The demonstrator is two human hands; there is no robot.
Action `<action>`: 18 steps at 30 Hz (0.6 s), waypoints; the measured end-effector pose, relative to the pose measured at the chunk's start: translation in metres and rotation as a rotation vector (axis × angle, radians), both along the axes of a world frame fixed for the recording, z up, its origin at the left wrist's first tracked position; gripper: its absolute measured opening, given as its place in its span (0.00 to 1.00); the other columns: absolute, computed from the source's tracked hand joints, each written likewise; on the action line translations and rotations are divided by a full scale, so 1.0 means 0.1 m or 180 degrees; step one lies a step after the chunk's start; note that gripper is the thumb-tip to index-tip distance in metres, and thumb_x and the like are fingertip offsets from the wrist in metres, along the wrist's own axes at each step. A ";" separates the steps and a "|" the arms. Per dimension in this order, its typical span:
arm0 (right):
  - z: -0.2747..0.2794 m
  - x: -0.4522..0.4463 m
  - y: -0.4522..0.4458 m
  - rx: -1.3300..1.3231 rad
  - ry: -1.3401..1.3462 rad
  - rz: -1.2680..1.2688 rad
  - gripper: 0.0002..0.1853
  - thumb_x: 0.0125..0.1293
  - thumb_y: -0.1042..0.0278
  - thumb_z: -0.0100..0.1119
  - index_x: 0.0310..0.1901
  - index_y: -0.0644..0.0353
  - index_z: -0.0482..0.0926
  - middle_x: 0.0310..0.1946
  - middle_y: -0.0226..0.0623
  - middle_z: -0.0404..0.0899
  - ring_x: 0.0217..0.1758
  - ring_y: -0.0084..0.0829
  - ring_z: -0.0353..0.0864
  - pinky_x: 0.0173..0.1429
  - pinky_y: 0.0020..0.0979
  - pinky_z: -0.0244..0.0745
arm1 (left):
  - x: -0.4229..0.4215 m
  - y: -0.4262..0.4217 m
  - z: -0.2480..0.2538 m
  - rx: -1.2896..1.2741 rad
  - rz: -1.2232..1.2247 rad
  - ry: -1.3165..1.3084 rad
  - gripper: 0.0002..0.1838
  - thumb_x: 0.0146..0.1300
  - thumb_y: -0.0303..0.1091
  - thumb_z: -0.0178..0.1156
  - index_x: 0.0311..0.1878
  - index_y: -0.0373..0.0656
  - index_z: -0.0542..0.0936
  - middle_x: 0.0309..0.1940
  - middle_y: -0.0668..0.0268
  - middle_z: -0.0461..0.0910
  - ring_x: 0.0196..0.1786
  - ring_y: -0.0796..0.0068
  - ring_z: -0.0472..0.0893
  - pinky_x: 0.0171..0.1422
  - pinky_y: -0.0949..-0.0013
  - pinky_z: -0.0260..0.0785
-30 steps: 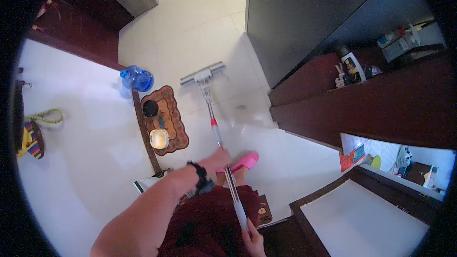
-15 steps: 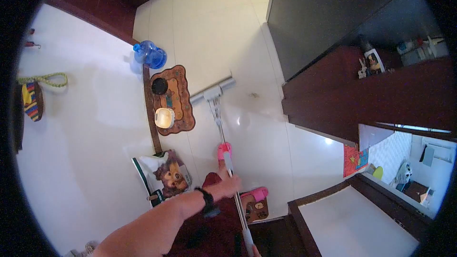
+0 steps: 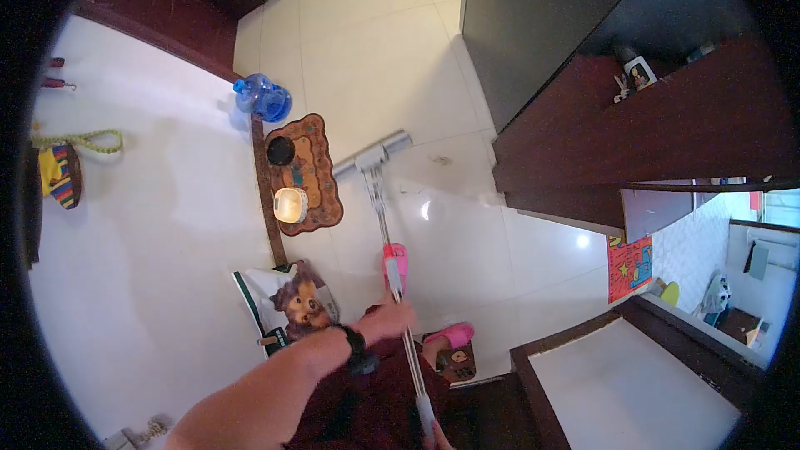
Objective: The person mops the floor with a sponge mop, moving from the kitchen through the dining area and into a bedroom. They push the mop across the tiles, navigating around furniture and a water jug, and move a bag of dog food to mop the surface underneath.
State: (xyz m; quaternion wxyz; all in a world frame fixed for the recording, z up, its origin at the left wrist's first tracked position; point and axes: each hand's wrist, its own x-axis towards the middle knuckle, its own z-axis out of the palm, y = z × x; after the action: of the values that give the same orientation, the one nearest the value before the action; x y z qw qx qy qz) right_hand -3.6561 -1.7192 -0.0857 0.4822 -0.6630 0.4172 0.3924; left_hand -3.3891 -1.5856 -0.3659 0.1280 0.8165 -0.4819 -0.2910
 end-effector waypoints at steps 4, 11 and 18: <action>-0.44 1.40 0.11 0.0341 -0.1124 -0.0350 0.26 0.61 0.73 0.51 0.62 0.53 0.62 0.24 0.29 0.70 0.24 0.16 0.64 0.29 0.19 0.64 | 1.35 0.23 -0.33 -0.0221 0.0520 0.0400 0.01 0.46 0.34 0.57 0.24 0.52 0.77 0.24 0.69 0.74 0.35 0.66 0.74 0.34 0.52 0.65; -0.86 2.35 0.38 0.0196 -0.1239 -0.0098 0.26 0.61 0.66 0.53 0.62 0.43 0.62 0.29 0.53 0.77 0.33 0.35 0.81 0.35 0.30 0.72 | 2.59 0.46 -0.32 0.0318 -0.0413 -0.0745 0.00 0.43 0.34 0.58 0.22 0.53 0.77 0.25 0.71 0.72 0.40 0.66 0.73 0.41 0.54 0.67; -0.37 1.36 -0.16 0.0075 -0.0270 0.0321 0.27 0.62 0.68 0.53 0.63 0.49 0.61 0.28 0.44 0.78 0.32 0.25 0.78 0.35 0.26 0.70 | 1.14 -0.02 -0.31 0.0265 -0.0281 -0.0451 0.04 0.45 0.34 0.56 0.19 0.51 0.74 0.23 0.70 0.73 0.35 0.67 0.73 0.34 0.63 0.68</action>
State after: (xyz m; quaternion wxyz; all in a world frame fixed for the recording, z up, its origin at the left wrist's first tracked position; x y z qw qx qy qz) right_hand -3.5206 -1.7349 -0.1223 0.4867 -0.6935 0.3579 0.3926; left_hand -3.2755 -1.5875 -0.3973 0.0466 0.8177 -0.5128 -0.2576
